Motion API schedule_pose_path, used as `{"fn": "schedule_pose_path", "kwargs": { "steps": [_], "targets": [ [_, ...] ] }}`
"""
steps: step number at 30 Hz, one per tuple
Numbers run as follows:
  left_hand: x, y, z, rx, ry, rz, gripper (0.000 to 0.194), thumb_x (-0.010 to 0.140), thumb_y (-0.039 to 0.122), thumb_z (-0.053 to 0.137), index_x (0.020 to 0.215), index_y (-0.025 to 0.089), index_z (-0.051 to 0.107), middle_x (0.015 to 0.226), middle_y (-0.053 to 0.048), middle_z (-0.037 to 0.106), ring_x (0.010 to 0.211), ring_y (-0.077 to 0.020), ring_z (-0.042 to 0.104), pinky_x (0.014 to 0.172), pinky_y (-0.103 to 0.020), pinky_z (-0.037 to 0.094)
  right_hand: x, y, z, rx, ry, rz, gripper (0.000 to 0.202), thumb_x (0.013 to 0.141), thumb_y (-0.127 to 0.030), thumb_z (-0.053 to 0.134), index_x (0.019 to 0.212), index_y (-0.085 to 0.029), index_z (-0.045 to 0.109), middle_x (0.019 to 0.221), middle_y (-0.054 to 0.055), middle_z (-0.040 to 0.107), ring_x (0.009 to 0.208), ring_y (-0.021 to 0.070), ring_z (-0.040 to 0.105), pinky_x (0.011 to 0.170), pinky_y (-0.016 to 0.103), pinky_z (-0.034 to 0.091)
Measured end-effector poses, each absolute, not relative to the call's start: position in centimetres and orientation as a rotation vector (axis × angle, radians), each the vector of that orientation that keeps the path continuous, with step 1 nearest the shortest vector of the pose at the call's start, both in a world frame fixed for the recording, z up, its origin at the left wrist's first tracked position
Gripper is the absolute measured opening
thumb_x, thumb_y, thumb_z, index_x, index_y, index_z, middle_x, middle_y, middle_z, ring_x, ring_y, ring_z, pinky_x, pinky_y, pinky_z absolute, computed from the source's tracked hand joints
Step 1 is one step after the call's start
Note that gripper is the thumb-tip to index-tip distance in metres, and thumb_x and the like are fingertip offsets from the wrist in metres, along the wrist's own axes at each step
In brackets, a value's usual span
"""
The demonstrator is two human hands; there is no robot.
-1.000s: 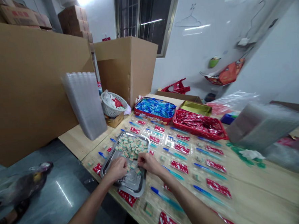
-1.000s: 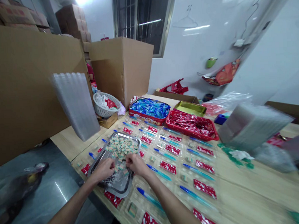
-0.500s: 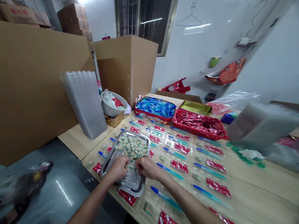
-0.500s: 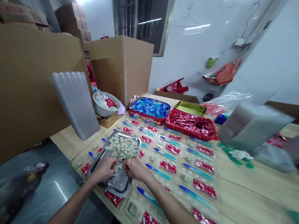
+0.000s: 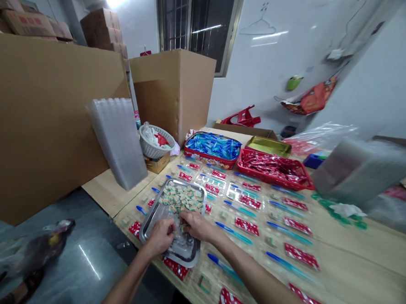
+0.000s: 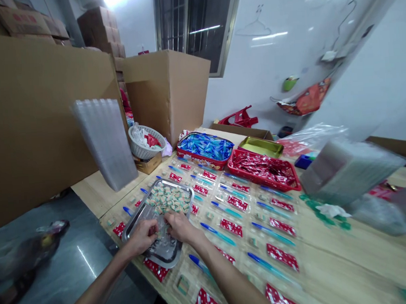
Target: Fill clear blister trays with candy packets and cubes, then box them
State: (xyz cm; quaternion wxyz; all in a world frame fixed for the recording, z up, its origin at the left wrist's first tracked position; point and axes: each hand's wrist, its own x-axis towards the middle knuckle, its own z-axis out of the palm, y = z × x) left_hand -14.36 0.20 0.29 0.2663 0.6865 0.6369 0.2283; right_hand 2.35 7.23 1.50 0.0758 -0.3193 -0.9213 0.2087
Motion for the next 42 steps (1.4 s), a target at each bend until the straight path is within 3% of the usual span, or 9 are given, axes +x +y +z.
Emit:
{"fn": "schedule_pose_path", "kwargs": {
  "steps": [10, 18, 21, 26, 35, 42],
  "targets": [
    [-13.0, 0.7, -1.2, 1.876, 1.659, 0.766, 0.019, 0.058, 0.001, 0.047, 0.065, 0.018, 0.051, 0.065, 0.003, 0.05, 0.064, -0.0124, 0.047, 0.06, -0.024, 0.03, 2.7, 6.0, -0.3, -0.938, -2.496, 0.796, 0.021, 0.063, -0.003, 0.049, 0.074, -0.018, 0.057, 0.076, 0.002, 0.062, 0.076, 0.0152, 0.055, 0.067, 0.022, 0.035],
    [-13.1, 0.0, -1.2, 1.852, 1.673, 0.799, 0.023, 0.057, 0.001, 0.047, 0.072, 0.019, 0.047, 0.068, 0.004, 0.049, 0.065, -0.0123, 0.048, 0.059, -0.023, 0.031, 2.8, 4.3, 0.5, -0.925, -2.481, 0.891, 0.025, 0.058, -0.007, 0.054, 0.08, -0.018, 0.056, 0.069, -0.003, 0.056, 0.062, 0.0121, 0.047, 0.058, 0.021, 0.032],
    [-12.9, 0.0, -1.2, 1.849, 1.655, 0.803, 0.021, 0.057, 0.002, 0.048, 0.069, 0.019, 0.047, 0.067, 0.004, 0.049, 0.065, -0.0123, 0.048, 0.059, -0.023, 0.031, 2.7, 3.8, 0.1, -0.922, -2.45, 0.844, 0.02, 0.063, -0.011, 0.056, 0.081, -0.018, 0.056, 0.076, 0.0, 0.059, 0.07, 0.0142, 0.051, 0.067, 0.024, 0.035],
    [-13.1, -0.1, -1.0, 1.81, 1.655, 0.806, 0.024, 0.057, 0.0, 0.048, 0.073, 0.019, 0.046, 0.063, 0.006, 0.047, 0.061, -0.0113, 0.048, 0.056, -0.022, 0.031, 2.5, 3.4, -0.6, -0.951, -2.451, 0.715, 0.027, 0.064, -0.003, 0.047, 0.084, -0.019, 0.055, 0.087, 0.003, 0.063, 0.087, 0.018, 0.055, 0.079, 0.028, 0.034],
    [-13.0, 0.3, -0.4, 1.747, 1.678, 0.789, 0.027, 0.058, -0.004, 0.043, 0.071, 0.019, 0.046, 0.065, 0.006, 0.05, 0.065, -0.0111, 0.05, 0.06, -0.022, 0.034, 2.2, 3.4, 0.0, -0.963, -2.372, 0.84, 0.022, 0.062, -0.004, 0.05, 0.079, -0.018, 0.056, 0.08, 0.002, 0.062, 0.076, 0.0161, 0.054, 0.068, 0.023, 0.036],
    [-12.9, 0.5, -0.6, 1.715, 1.676, 0.814, 0.027, 0.056, -0.003, 0.046, 0.073, 0.019, 0.049, 0.065, 0.005, 0.052, 0.064, -0.0114, 0.052, 0.059, -0.021, 0.036, 2.3, 3.5, -0.3, -1.057, -2.357, 0.825, 0.019, 0.064, -0.005, 0.053, 0.077, -0.018, 0.056, 0.08, 0.002, 0.062, 0.078, 0.0168, 0.055, 0.069, 0.024, 0.037]
  ]
}}
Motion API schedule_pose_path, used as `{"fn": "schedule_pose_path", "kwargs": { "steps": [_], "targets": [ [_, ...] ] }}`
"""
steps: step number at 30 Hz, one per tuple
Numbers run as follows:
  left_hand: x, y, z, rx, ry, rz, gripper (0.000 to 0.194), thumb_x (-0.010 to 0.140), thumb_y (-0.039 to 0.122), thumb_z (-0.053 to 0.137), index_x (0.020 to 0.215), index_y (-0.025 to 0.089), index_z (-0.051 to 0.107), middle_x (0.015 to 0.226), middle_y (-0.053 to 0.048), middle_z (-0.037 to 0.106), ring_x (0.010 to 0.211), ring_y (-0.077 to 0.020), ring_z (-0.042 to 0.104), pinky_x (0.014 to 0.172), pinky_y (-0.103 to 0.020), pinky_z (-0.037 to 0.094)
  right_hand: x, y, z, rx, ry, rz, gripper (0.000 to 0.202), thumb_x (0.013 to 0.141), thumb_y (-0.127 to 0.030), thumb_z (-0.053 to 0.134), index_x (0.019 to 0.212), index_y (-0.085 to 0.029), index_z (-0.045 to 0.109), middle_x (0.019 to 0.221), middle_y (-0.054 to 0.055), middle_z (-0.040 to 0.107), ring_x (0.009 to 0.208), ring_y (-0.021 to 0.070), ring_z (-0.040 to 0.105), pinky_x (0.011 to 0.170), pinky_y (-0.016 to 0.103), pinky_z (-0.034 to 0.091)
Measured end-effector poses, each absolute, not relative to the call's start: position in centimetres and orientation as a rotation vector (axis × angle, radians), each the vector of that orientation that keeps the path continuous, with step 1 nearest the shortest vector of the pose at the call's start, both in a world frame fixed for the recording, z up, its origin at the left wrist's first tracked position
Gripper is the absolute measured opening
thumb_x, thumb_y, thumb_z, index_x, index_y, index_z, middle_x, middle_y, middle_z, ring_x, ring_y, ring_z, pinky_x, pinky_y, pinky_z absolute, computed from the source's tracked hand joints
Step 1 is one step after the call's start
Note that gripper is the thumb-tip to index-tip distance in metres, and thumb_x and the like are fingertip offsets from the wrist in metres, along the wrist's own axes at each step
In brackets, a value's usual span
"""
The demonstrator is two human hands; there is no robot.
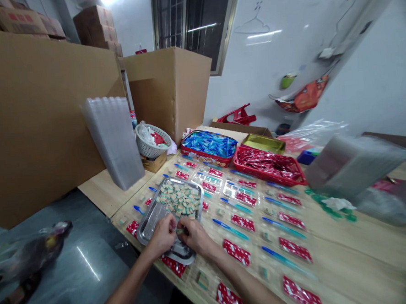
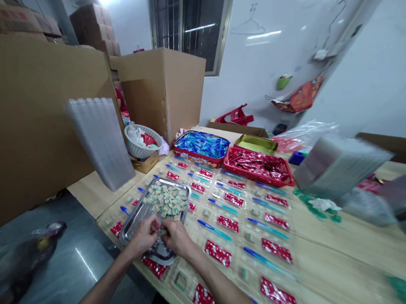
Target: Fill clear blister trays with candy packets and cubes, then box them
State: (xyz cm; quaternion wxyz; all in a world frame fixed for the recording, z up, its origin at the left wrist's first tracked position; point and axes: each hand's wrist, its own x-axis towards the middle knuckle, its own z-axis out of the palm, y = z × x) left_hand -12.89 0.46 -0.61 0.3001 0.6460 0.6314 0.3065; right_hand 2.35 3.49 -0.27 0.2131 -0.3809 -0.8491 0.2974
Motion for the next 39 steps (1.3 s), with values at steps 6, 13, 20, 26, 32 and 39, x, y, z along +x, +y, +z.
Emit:
{"fn": "schedule_pose_path", "kwargs": {
  "steps": [6, 13, 20, 26, 32, 39],
  "targets": [
    [-12.5, 0.2, 0.4, 1.716, 1.62, 0.737, 0.031, 0.055, -0.001, 0.05, 0.081, 0.015, 0.056, 0.063, 0.005, 0.054, 0.057, -0.0109, 0.05, 0.053, -0.022, 0.033, 2.4, 3.3, 0.0, -0.966, -2.338, 0.895, 0.019, 0.064, -0.005, 0.052, 0.077, -0.018, 0.057, 0.079, 0.002, 0.061, 0.075, 0.0159, 0.054, 0.067, 0.023, 0.037],
    [-12.3, 0.2, 0.7, 1.819, 1.625, 0.671, 0.028, 0.059, -0.001, 0.048, 0.079, 0.015, 0.06, 0.064, 0.003, 0.054, 0.06, -0.0116, 0.049, 0.055, -0.023, 0.031, 3.0, 3.1, 0.0, -1.053, -2.329, 0.853, 0.025, 0.061, -0.004, 0.05, 0.081, -0.018, 0.057, 0.082, 0.003, 0.06, 0.077, 0.0168, 0.053, 0.069, 0.024, 0.037],
    [-12.3, 0.2, 0.5, 1.855, 1.653, 0.641, 0.025, 0.056, -0.002, 0.047, 0.07, 0.015, 0.058, 0.06, 0.003, 0.05, 0.058, -0.0119, 0.046, 0.055, -0.024, 0.029, 3.2, 3.1, 0.2, -1.243, -2.405, 0.682, 0.021, 0.063, -0.006, 0.053, 0.08, -0.018, 0.058, 0.073, 0.002, 0.063, 0.07, 0.0164, 0.054, 0.066, 0.025, 0.033],
    [-12.3, 0.2, 0.1, 1.873, 1.641, 0.657, 0.026, 0.054, -0.001, 0.047, 0.071, 0.015, 0.056, 0.06, 0.004, 0.048, 0.058, -0.0114, 0.046, 0.055, -0.023, 0.028, 2.6, 3.4, -0.8, -1.235, -2.348, 0.683, 0.021, 0.065, -0.003, 0.049, 0.075, -0.017, 0.062, 0.067, 0.002, 0.063, 0.065, 0.0142, 0.054, 0.058, 0.022, 0.03],
    [-12.4, 0.2, -0.2, 1.885, 1.654, 0.665, 0.023, 0.054, 0.0, 0.047, 0.069, 0.016, 0.055, 0.059, 0.005, 0.046, 0.057, -0.0114, 0.044, 0.055, -0.024, 0.026, 2.9, 3.1, -0.3, -1.266, -2.359, 0.642, 0.02, 0.065, -0.004, 0.051, 0.074, -0.016, 0.064, 0.069, 0.002, 0.065, 0.067, 0.0153, 0.056, 0.064, 0.024, 0.032],
    [-12.3, 0.1, 0.4, 1.886, 1.663, 0.681, 0.022, 0.055, 0.0, 0.047, 0.067, 0.017, 0.055, 0.059, 0.004, 0.048, 0.058, -0.0125, 0.044, 0.056, -0.025, 0.026, 2.8, 2.7, -0.6, -1.202, -2.312, 0.64, 0.022, 0.065, -0.005, 0.05, 0.077, -0.017, 0.064, 0.074, 0.003, 0.067, 0.074, 0.0178, 0.059, 0.071, 0.027, 0.035]
  ]
}}
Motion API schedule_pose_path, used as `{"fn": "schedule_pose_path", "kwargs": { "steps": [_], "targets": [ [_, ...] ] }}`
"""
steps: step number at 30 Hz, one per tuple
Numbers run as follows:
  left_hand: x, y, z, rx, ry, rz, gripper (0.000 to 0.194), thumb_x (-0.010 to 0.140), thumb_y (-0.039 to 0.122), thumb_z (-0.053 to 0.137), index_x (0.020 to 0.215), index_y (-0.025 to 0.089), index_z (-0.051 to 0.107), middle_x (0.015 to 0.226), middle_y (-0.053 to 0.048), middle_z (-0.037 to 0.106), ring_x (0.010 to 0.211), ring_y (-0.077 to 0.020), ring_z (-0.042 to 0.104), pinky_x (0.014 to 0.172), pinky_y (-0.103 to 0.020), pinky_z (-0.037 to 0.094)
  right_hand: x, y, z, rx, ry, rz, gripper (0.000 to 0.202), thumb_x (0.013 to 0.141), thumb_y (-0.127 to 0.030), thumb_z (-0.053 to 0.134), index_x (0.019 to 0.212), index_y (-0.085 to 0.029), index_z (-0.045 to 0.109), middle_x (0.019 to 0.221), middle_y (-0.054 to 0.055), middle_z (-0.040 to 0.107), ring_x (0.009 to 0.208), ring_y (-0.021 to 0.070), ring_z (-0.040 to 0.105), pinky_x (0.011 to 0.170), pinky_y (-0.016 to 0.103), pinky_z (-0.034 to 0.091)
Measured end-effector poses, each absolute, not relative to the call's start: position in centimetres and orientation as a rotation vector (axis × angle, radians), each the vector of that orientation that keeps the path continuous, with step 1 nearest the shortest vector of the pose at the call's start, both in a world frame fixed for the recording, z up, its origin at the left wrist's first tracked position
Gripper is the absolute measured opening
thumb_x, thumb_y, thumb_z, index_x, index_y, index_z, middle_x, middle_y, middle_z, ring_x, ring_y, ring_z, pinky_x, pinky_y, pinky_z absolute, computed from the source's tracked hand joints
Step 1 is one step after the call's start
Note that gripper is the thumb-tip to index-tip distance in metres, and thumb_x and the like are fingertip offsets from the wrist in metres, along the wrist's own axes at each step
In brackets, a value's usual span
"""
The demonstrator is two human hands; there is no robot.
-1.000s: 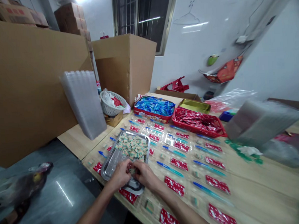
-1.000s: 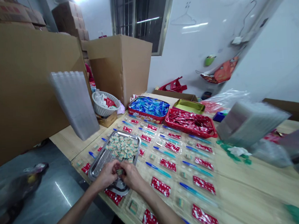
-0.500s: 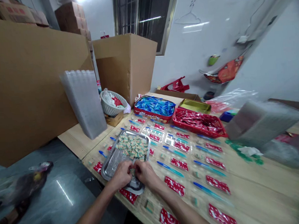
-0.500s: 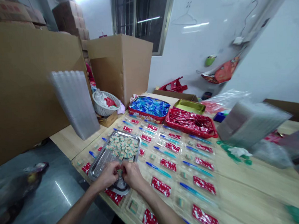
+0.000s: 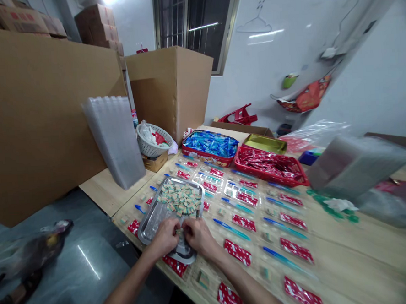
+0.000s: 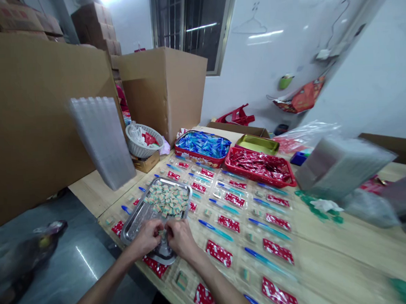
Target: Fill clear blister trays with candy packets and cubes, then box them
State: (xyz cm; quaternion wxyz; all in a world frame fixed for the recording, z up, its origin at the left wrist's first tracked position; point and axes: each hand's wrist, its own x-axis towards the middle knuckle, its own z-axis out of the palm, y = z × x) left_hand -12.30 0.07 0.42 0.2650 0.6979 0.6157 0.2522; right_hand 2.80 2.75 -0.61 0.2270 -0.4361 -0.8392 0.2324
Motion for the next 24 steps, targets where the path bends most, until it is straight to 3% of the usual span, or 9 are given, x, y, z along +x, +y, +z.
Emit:
{"fn": "schedule_pose_path", "kwargs": {
  "steps": [3, 9, 17, 21, 24],
  "targets": [
    [-12.3, 0.2, 0.4, 1.865, 1.669, 0.692, 0.023, 0.056, 0.001, 0.047, 0.069, 0.017, 0.056, 0.061, 0.003, 0.051, 0.06, -0.0133, 0.047, 0.057, -0.025, 0.028, 2.9, 2.7, -0.6, -1.098, -2.286, 0.634, 0.024, 0.062, -0.004, 0.052, 0.079, -0.018, 0.063, 0.081, 0.003, 0.068, 0.081, 0.0185, 0.06, 0.08, 0.03, 0.034],
    [-12.6, 0.4, -0.2, 1.764, 1.623, 0.742, 0.043, 0.055, 0.0, 0.045, 0.095, 0.016, 0.053, 0.063, 0.005, 0.053, 0.057, -0.0124, 0.051, 0.054, -0.023, 0.031, 2.6, 2.6, -0.1, -0.961, -2.399, 0.481, 0.021, 0.068, -0.005, 0.051, 0.079, -0.019, 0.063, 0.082, 0.003, 0.069, 0.083, 0.0181, 0.06, 0.083, 0.033, 0.031],
    [-14.0, 0.8, -0.7, 1.562, 1.437, 0.817, 0.036, 0.053, 0.007, 0.047, 0.088, 0.018, 0.049, 0.059, 0.007, 0.052, 0.052, -0.0104, 0.047, 0.049, -0.021, 0.03, 2.1, 2.3, 0.9, -0.839, -2.549, 0.351, 0.023, 0.074, -0.009, 0.051, 0.089, -0.018, 0.064, 0.08, 0.006, 0.069, 0.077, 0.0181, 0.06, 0.086, 0.035, 0.034],
    [-13.9, 0.8, -0.7, 1.457, 1.301, 0.833, 0.035, 0.057, 0.016, 0.054, 0.091, 0.017, 0.048, 0.06, 0.007, 0.052, 0.054, -0.0105, 0.049, 0.05, -0.021, 0.033, 2.7, 2.5, 0.9, -0.874, -2.405, 0.549, 0.016, 0.068, -0.008, 0.054, 0.076, -0.017, 0.063, 0.072, 0.002, 0.067, 0.071, 0.0151, 0.059, 0.093, 0.037, 0.033],
    [-13.6, 0.9, -0.1, 1.401, 1.293, 0.87, 0.041, 0.057, 0.022, 0.06, 0.095, 0.017, 0.048, 0.067, 0.005, 0.055, 0.056, -0.0107, 0.05, 0.054, -0.023, 0.038, 4.8, 3.9, 1.3, -0.998, -2.162, 0.849, 0.01, 0.066, -0.009, 0.055, 0.067, -0.017, 0.061, 0.063, -0.001, 0.061, 0.062, 0.0123, 0.055, 0.08, 0.031, 0.04]
  ]
}}
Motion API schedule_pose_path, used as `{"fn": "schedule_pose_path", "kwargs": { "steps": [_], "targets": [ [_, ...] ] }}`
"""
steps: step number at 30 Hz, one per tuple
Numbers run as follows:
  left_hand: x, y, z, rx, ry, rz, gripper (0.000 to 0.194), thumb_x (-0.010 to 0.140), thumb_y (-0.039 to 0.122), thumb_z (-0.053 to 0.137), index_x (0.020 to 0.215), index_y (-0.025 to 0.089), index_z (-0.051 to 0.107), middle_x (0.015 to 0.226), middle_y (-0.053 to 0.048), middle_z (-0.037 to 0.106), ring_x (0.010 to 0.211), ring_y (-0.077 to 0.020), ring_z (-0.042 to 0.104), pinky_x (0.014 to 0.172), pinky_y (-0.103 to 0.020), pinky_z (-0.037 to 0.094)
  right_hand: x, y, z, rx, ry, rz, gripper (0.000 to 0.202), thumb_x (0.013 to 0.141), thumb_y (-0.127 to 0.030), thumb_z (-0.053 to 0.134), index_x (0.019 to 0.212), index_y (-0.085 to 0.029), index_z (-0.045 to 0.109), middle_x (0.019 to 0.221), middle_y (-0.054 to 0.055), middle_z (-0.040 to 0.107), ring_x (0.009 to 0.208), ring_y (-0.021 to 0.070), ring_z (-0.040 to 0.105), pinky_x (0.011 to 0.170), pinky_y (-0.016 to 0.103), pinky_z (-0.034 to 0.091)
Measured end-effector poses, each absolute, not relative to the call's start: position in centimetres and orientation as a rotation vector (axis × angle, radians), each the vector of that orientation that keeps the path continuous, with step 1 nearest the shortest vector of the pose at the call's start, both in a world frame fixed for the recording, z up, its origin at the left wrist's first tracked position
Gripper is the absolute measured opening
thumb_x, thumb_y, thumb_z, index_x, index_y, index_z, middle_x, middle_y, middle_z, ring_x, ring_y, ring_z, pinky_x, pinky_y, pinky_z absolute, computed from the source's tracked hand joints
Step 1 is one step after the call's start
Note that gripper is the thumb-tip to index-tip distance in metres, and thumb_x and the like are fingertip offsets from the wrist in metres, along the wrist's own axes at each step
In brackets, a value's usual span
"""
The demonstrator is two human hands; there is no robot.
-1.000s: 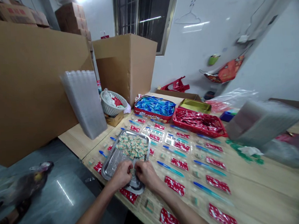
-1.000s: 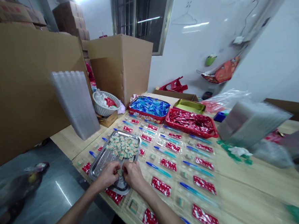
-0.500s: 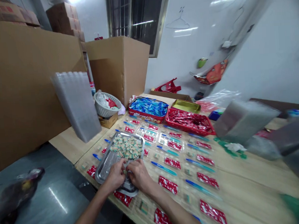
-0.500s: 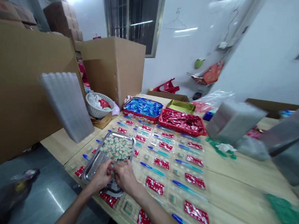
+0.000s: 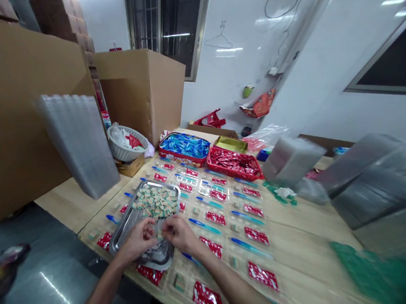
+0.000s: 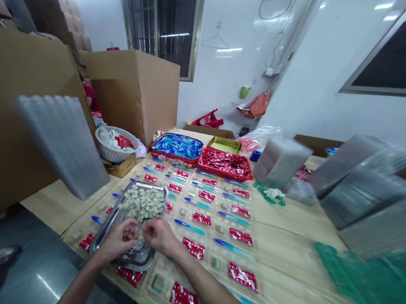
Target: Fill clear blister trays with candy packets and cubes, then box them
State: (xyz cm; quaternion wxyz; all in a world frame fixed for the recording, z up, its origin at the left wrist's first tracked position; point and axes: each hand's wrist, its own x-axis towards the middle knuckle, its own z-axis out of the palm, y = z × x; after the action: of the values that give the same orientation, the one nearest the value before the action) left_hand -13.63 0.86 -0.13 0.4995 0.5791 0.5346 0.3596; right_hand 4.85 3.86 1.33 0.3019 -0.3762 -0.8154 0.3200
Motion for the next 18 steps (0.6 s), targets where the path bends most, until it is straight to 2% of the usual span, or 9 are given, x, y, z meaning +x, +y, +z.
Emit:
{"fn": "schedule_pose_path", "kwargs": {
  "steps": [2, 4, 10, 13, 18],
  "targets": [
    [-13.6, 0.8, 0.4, 1.382, 1.33, 0.884, 0.042, 0.056, 0.026, 0.062, 0.095, 0.016, 0.049, 0.07, 0.004, 0.056, 0.057, -0.0107, 0.051, 0.055, -0.024, 0.04, 7.2, 5.3, 1.7, -1.082, -1.99, 1.04, 0.006, 0.065, -0.012, 0.056, 0.066, -0.016, 0.061, 0.061, -0.002, 0.059, 0.06, 0.0122, 0.053, 0.065, 0.025, 0.041],
    [-13.7, 0.8, 0.7, 1.377, 1.361, 0.891, 0.038, 0.058, 0.029, 0.062, 0.092, 0.016, 0.051, 0.07, 0.003, 0.057, 0.058, -0.0114, 0.052, 0.057, -0.025, 0.041, 9.8, 6.6, 1.9, -1.172, -1.82, 1.17, 0.002, 0.064, -0.015, 0.058, 0.064, -0.016, 0.059, 0.059, -0.002, 0.057, 0.057, 0.0117, 0.051, 0.057, 0.022, 0.038],
    [-14.1, 0.7, 0.6, 1.375, 1.398, 0.93, 0.029, 0.061, 0.031, 0.061, 0.085, 0.016, 0.054, 0.07, 0.001, 0.058, 0.063, -0.0133, 0.054, 0.059, -0.026, 0.042, 14.2, 6.6, 0.8, -1.353, -1.752, 1.294, 0.002, 0.061, -0.015, 0.059, 0.06, -0.015, 0.057, 0.053, -0.005, 0.053, 0.05, 0.0088, 0.045, 0.05, 0.02, 0.032],
    [-14.1, 0.8, 0.4, 1.37, 1.396, 0.937, 0.029, 0.061, 0.032, 0.06, 0.084, 0.016, 0.055, 0.07, 0.001, 0.057, 0.063, -0.0137, 0.054, 0.059, -0.026, 0.042, 13.7, 5.0, 0.6, -1.458, -1.905, 1.196, 0.005, 0.062, -0.01, 0.057, 0.061, -0.015, 0.059, 0.054, -0.004, 0.055, 0.051, 0.0095, 0.048, 0.05, 0.02, 0.032],
    [-14.3, 0.7, 0.1, 1.364, 1.391, 0.935, 0.028, 0.063, 0.033, 0.06, 0.084, 0.016, 0.054, 0.068, 0.002, 0.056, 0.063, -0.0132, 0.053, 0.059, -0.025, 0.042, 12.1, 3.5, 0.9, -1.542, -2.17, 0.771, 0.014, 0.062, -0.006, 0.053, 0.062, -0.016, 0.063, 0.057, -0.001, 0.061, 0.056, 0.012, 0.053, 0.055, 0.021, 0.033]
  ]
}}
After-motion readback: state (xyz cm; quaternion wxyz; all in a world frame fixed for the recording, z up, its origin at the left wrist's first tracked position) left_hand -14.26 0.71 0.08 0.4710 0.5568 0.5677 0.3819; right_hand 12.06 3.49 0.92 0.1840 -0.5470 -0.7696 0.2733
